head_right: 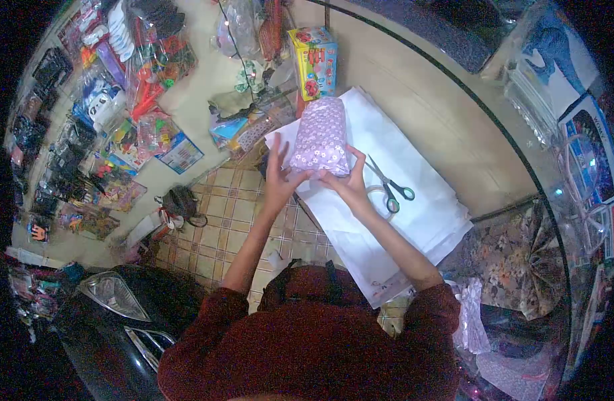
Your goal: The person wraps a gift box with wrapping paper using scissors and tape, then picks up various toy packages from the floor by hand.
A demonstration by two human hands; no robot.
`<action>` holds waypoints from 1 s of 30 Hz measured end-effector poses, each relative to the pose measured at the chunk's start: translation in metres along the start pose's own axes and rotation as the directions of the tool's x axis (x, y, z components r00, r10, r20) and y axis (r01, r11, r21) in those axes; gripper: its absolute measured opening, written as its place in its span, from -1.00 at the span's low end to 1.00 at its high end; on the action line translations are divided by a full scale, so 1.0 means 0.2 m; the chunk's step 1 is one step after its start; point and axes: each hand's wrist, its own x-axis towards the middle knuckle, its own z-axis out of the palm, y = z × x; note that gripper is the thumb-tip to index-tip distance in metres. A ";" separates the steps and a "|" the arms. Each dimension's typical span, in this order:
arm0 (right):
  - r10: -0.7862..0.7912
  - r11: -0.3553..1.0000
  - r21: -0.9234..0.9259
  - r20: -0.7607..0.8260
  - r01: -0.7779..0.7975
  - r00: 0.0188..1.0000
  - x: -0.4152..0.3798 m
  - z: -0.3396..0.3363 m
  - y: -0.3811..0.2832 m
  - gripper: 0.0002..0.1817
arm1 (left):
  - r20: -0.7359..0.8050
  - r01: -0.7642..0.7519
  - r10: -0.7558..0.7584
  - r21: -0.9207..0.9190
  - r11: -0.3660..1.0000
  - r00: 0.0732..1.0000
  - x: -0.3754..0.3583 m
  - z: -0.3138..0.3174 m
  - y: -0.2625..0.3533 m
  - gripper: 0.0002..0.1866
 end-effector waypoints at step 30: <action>-0.299 0.292 -0.694 0.587 0.658 0.752 0.06 -0.18 -0.05 -0.63 | 0.493 -0.417 0.241 0.284 0.863 0.836 0.03 -0.12 -0.19 -0.54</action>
